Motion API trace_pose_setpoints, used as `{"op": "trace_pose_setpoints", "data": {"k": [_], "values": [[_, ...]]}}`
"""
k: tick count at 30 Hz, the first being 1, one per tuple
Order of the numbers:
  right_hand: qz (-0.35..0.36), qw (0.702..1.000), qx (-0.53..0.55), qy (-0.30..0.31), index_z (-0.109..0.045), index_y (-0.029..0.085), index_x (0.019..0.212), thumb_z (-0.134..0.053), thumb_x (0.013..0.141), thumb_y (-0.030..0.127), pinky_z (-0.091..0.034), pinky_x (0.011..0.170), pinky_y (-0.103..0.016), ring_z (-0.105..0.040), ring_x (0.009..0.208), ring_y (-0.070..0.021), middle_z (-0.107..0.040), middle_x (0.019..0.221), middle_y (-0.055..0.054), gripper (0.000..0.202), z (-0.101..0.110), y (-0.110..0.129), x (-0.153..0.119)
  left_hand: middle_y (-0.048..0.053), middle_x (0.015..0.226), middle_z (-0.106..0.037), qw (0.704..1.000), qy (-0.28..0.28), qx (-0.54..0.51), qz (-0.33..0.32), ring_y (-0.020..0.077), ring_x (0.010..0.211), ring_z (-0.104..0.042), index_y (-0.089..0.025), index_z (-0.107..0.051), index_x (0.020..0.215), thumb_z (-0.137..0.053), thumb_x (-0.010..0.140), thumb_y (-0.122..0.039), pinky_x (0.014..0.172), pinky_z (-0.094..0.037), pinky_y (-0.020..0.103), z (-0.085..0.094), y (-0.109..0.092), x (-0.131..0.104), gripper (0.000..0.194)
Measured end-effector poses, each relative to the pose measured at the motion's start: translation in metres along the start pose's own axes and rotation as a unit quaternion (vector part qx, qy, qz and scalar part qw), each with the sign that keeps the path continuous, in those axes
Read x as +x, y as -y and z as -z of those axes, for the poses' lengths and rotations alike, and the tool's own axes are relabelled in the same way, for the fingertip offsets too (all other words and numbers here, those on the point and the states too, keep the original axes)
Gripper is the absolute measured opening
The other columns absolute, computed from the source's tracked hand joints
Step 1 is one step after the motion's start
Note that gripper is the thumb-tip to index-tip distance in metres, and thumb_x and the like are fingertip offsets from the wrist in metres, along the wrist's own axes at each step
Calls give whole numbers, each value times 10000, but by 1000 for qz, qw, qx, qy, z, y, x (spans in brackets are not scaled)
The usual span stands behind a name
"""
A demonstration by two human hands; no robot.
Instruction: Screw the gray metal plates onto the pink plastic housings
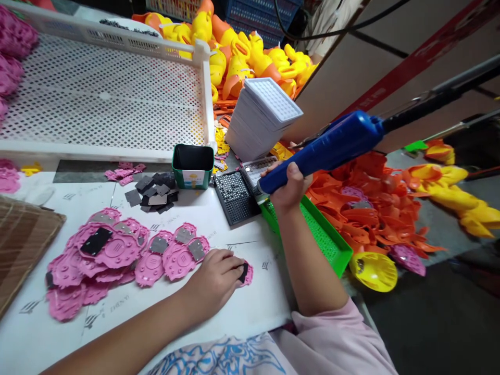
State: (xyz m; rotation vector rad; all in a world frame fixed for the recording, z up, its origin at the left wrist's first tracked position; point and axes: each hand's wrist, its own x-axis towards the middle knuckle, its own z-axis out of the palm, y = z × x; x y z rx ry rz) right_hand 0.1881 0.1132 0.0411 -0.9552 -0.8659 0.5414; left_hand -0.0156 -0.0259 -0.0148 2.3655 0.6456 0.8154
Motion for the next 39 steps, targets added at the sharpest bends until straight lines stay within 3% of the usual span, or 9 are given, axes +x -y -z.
{"op": "trace_pose_setpoints", "data": {"k": [13, 18, 21, 23, 26, 31, 39], "values": [[-19, 1000, 9, -17, -527, 213, 617, -673, 650, 495, -498, 446, -250, -561, 426, -103, -588, 517, 60, 320, -3, 1, 1, 84, 1065, -726, 1000, -16, 9, -13, 261, 999, -595, -138, -676, 1000, -530, 911, -108, 845, -525, 429, -1, 1, 0, 174], [-25, 999, 26, -26, -528, 231, 664, -603, 661, 524, -470, 431, -246, -558, 409, -111, -578, 499, 63, 302, 0, 27, -1, 81, 1066, -726, 1000, -11, 7, -10, 251, 1001, -596, -155, -686, 976, -523, 928, -128, 848, -519, 422, -1, 1, 0, 172], [-40, 999, 36, -5, -603, 252, 825, -579, 673, 535, -465, 418, -263, -553, 415, -130, -592, 516, 58, 323, 13, 56, -17, 87, 1067, -726, 1000, -12, 5, -10, 258, 1009, -592, -137, -679, 1023, -522, 935, -136, 842, -518, 426, -2, 1, 0, 181], [-61, 994, 60, 60, -637, 259, 979, -602, 681, 543, -482, 430, -292, -567, 436, -153, -619, 546, 38, 412, 24, 75, -35, 93, 1070, -725, 1000, -9, 2, -10, 261, 1011, -589, -126, -679, 1035, -523, 934, -131, 840, -517, 425, -3, 2, 0, 186], [-112, 980, 90, 140, -658, 275, 1020, -646, 672, 577, -514, 479, -351, -591, 474, -187, -660, 590, 7, 461, 41, 93, -66, 98, 1071, -722, 1000, 5, -2, -7, 254, 1018, -586, -142, -693, 991, -522, 933, -128, 852, -509, 426, -2, 2, 1, 181], [-123, 970, 117, 176, -656, 312, 992, -623, 733, 545, -514, 542, -379, -614, 552, -205, -700, 687, -24, 350, 57, 92, -103, 76, 1073, -724, 1000, 13, -2, 0, 243, 1016, -593, -163, -694, 961, -517, 955, -162, 871, -496, 417, 0, -1, 3, 177], [-132, 967, 131, 174, -670, 275, 1003, -625, 749, 537, -514, 542, -361, -617, 574, -203, -694, 694, -37, 368, 56, 87, -112, 78, 1081, -722, 1000, 27, -7, 5, 240, 1029, -585, -158, -690, 977, -523, 938, -134, 892, -486, 415, -1, 0, 2, 173]]}}
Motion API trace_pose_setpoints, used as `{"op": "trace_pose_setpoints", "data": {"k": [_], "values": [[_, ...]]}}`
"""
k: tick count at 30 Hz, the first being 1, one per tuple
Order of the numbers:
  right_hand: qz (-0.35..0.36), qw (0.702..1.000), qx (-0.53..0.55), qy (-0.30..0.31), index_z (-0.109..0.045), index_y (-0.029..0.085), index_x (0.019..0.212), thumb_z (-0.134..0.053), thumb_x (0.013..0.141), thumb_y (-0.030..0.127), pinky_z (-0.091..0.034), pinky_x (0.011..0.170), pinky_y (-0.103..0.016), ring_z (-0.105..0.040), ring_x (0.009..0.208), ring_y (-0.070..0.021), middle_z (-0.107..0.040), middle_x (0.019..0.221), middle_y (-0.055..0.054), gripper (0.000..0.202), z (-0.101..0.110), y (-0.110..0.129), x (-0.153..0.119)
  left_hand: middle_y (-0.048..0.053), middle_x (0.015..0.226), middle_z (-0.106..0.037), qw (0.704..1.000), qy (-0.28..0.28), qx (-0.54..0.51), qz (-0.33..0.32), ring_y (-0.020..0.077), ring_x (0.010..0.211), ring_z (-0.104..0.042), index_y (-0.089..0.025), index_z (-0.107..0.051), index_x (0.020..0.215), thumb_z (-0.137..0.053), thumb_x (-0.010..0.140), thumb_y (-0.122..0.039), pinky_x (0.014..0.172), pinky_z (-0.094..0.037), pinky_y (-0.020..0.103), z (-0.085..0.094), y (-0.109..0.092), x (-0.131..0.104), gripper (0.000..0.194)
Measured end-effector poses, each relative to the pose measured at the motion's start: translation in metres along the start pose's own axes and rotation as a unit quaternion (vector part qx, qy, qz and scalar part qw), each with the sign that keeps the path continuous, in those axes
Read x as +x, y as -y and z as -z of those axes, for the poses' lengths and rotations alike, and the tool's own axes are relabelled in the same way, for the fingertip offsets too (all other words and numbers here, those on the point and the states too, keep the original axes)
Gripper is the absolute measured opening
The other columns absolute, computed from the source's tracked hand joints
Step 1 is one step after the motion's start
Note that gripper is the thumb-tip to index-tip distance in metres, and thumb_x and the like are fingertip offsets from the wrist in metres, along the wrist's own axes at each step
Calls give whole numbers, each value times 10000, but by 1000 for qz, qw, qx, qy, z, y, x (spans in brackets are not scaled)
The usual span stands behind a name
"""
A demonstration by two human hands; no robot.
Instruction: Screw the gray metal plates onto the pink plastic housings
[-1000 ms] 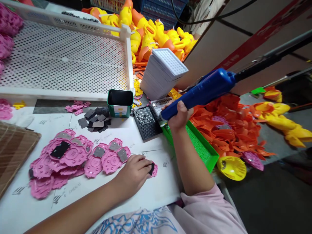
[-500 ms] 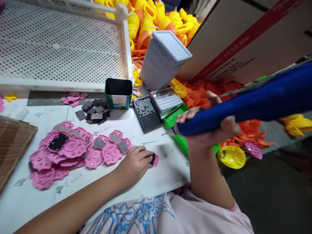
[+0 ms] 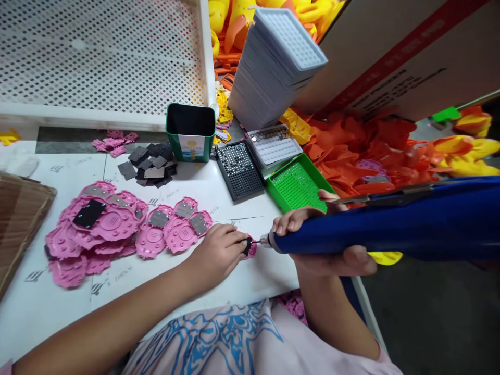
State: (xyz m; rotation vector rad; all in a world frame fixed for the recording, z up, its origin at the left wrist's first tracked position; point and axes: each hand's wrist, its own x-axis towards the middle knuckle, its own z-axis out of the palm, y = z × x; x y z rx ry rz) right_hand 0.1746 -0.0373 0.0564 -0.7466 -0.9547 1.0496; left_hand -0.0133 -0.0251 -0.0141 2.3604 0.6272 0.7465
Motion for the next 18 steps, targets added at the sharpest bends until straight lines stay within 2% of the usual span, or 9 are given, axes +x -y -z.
{"op": "trace_pose_setpoints", "data": {"k": [8, 15, 18], "values": [[19, 1000, -14, -3, -651, 276, 1087, -602, 752, 536, -513, 526, -380, -601, 562, -206, -689, 699, -34, 428, 2, -5, -3, 75, 1074, -724, 1000, -7, 6, -8, 241, 1008, -588, -153, -682, 965, -493, 947, -136, 871, -493, 414, 1, -1, 2, 191], [15, 998, -59, -21, -661, 306, 995, -600, 729, 585, -501, 509, -373, -581, 530, -200, -663, 651, -8, 390, -1, -4, -4, 69, 1082, -722, 1000, -12, 6, -8, 246, 987, -585, -147, -668, 944, -496, 938, -123, 849, -486, 407, 1, -1, 2, 174], [5, 998, -56, -13, -649, 294, 1099, -632, 726, 560, -511, 548, -381, -593, 562, -200, -667, 686, -12, 458, -3, -3, -8, 70, 1086, -720, 1000, -8, 2, -5, 245, 985, -584, -144, -665, 944, -503, 933, -117, 845, -481, 404, 1, -2, 2, 165]]}}
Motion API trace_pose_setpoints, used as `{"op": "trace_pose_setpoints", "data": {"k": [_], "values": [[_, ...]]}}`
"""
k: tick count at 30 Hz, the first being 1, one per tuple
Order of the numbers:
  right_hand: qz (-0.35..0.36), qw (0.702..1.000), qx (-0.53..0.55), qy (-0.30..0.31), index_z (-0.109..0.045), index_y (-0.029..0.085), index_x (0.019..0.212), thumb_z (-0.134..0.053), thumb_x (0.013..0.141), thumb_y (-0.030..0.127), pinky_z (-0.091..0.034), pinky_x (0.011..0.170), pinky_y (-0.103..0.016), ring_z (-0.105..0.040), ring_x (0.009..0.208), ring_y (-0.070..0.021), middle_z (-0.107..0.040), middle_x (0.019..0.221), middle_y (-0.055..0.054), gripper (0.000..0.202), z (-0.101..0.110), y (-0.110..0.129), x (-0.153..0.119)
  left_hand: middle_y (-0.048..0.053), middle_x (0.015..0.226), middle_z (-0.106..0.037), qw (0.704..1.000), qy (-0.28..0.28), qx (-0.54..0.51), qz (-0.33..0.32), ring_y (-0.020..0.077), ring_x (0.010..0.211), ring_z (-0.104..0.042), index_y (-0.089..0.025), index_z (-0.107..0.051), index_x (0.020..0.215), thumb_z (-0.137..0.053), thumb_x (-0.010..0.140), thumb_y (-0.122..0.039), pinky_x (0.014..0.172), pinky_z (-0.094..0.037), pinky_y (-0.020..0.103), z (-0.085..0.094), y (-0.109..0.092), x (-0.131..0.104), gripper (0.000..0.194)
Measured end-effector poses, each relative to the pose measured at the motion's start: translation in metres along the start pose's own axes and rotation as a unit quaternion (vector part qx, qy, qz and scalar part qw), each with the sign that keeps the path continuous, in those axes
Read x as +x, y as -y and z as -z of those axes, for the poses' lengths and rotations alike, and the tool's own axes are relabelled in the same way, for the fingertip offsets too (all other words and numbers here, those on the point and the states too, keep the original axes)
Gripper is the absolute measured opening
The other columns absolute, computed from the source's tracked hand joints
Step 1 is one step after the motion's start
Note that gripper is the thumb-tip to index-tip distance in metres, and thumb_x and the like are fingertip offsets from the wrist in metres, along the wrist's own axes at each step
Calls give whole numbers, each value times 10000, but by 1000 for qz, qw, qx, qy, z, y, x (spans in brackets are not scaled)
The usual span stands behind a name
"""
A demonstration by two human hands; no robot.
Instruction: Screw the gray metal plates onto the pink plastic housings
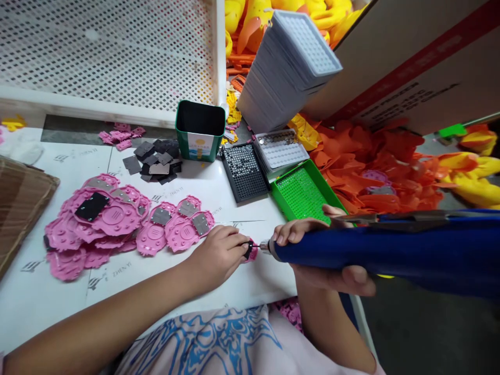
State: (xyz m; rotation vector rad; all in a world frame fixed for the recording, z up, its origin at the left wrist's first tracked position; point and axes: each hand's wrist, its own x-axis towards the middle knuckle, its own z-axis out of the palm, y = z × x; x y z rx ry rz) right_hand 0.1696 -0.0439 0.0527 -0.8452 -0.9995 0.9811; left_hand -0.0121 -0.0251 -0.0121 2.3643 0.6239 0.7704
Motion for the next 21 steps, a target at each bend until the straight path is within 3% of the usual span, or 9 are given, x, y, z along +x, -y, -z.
{"op": "trace_pose_setpoints", "data": {"k": [3, 16, 21], "values": [[-4, 1000, 2, 11, -618, 286, 1190, -637, 732, 560, -517, 575, -396, -607, 591, -206, -672, 718, -16, 534, 1, 1, -4, 70, 1090, -719, 1000, 0, -3, 1, 244, 987, -584, -146, -664, 938, -505, 932, -117, 844, -479, 402, -1, 0, 0, 162], [20, 1000, -11, -4, -664, 329, 1107, -613, 732, 573, -502, 536, -366, -582, 558, -192, -656, 680, -9, 451, -1, 0, -2, 69, 1091, -718, 1000, 1, -5, 0, 245, 983, -584, -150, -667, 950, -489, 940, -131, 845, -480, 404, -1, 1, -1, 179], [20, 999, -23, -22, -628, 322, 1170, -575, 734, 602, -503, 518, -396, -571, 536, -204, -646, 669, -7, 521, 2, -2, -7, 75, 1087, -720, 1000, 2, 0, 1, 243, 987, -588, -154, -673, 943, -484, 947, -142, 841, -485, 407, -2, 1, -2, 190]]}}
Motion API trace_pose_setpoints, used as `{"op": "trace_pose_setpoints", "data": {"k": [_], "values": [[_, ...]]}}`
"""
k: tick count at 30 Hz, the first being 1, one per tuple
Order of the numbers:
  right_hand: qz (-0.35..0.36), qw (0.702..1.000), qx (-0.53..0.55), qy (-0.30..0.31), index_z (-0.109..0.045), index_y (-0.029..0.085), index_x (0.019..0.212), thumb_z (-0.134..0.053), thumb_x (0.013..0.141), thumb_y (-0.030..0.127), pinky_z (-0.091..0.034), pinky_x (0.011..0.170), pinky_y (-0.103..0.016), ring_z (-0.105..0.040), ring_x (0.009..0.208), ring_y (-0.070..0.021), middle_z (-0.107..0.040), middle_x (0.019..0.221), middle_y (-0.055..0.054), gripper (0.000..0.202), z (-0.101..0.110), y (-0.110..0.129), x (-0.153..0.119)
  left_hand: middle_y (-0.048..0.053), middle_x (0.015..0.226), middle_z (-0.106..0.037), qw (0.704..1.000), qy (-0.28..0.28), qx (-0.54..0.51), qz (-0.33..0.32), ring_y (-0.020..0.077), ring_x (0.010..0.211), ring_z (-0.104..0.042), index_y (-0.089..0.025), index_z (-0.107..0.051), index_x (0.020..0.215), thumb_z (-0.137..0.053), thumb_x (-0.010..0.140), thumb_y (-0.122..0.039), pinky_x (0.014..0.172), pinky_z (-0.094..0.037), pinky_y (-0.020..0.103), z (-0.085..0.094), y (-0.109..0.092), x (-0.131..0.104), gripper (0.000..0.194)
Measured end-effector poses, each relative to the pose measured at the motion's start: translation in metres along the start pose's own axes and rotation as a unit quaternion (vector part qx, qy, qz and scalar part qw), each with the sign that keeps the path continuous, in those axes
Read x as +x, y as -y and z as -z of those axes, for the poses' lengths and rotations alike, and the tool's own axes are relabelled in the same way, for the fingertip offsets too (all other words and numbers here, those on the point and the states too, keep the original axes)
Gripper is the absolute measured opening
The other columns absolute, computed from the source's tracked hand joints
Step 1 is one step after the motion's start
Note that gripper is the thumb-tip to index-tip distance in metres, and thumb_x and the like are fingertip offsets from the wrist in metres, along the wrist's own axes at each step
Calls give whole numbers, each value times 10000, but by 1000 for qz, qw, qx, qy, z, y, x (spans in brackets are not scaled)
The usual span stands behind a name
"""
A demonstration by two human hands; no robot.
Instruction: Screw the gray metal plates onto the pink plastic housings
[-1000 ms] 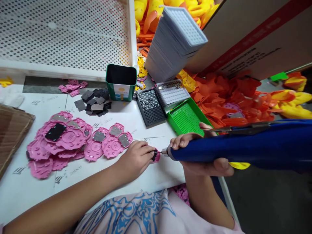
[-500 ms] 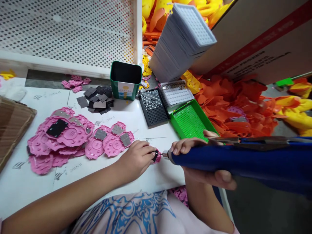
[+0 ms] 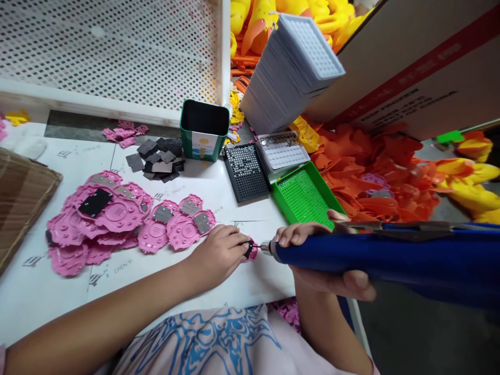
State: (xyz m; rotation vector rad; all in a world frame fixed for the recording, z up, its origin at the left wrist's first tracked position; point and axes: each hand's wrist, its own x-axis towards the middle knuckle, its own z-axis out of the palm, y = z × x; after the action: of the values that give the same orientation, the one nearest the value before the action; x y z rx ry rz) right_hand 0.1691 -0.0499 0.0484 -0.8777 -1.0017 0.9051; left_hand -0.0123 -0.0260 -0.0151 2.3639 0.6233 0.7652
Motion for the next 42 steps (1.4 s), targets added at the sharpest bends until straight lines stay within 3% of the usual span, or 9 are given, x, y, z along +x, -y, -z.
{"op": "trace_pose_setpoints", "data": {"k": [6, 11, 15, 20, 26, 30, 34, 38, 42], "values": [[-8, 999, -20, 25, -599, 308, 1201, -621, 739, 567, -518, 596, -413, -603, 601, -210, -659, 728, -6, 530, -3, 3, -7, 72, 1081, -724, 1000, -1, 5, 5, 240, 980, -599, -153, -682, 925, -474, 956, -146, 834, -497, 402, 0, -1, 1, 211], [10, 999, -28, 40, -623, 301, 1169, -651, 736, 518, -523, 536, -395, -599, 563, -206, -662, 701, -6, 485, -12, 2, -3, 86, 1071, -720, 1000, 8, 4, 16, 231, 990, -605, -164, -692, 935, -464, 968, -155, 838, -496, 400, 1, -3, 1, 231], [17, 998, -40, 43, -623, 323, 1157, -681, 716, 565, -495, 487, -359, -579, 505, -191, -643, 648, 21, 506, -13, -1, 1, 93, 1057, -718, 1000, 6, -8, 17, 231, 967, -604, -158, -690, 925, -456, 970, -156, 820, -486, 405, 2, -2, 2, 238], [4, 997, -27, 68, -681, 283, 947, -651, 718, 561, -514, 502, -362, -604, 526, -194, -655, 652, 3, 361, -6, 0, 9, 64, 1052, -717, 1000, 13, -12, 17, 224, 960, -598, -170, -680, 924, -535, 938, -158, 829, -460, 388, 1, -1, 2, 146], [40, 999, -19, 0, -641, 306, 892, -615, 732, 473, -538, 564, -332, -610, 545, -152, -634, 668, 44, 233, -9, 7, 56, 86, 977, -688, 999, 2, 33, 19, 224, 833, -563, -160, -691, 935, -606, 906, -247, 730, -430, 375, 3, -2, -6, 124], [50, 995, -33, -75, -600, 287, 907, -649, 630, 359, -541, 611, -331, -629, 580, -147, -607, 683, 56, 291, -20, 8, 100, 78, 906, -634, 999, 19, 34, 7, 204, 761, -550, -166, -681, 1012, -537, 856, -147, 676, -424, 350, 6, 0, -9, 213], [40, 994, -49, -84, -573, 241, 879, -645, 576, 273, -544, 635, -354, -657, 588, -176, -630, 663, 41, 312, -25, 0, 130, 71, 852, -580, 997, 34, 62, 9, 212, 723, -526, -153, -649, 1105, -541, 798, -129, 643, -424, 347, 8, 0, -10, 326], [41, 993, -53, -99, -539, 231, 837, -591, 608, 312, -520, 544, -311, -617, 496, -154, -605, 576, 60, 249, -23, -15, 144, 85, 935, -592, 994, 70, 72, 42, 250, 829, -539, -174, -653, 972, -641, 753, -183, 721, -449, 379, 8, -3, -11, 220], [65, 986, -58, -145, -523, 231, 825, -556, 629, 334, -471, 465, -254, -565, 428, -121, -567, 515, 87, 223, -22, -30, 151, 105, 1119, -596, 994, 67, 62, 66, 274, 989, -532, -156, -624, 955, -694, 751, -212, 845, -449, 401, 4, -2, -14, 223]]}}
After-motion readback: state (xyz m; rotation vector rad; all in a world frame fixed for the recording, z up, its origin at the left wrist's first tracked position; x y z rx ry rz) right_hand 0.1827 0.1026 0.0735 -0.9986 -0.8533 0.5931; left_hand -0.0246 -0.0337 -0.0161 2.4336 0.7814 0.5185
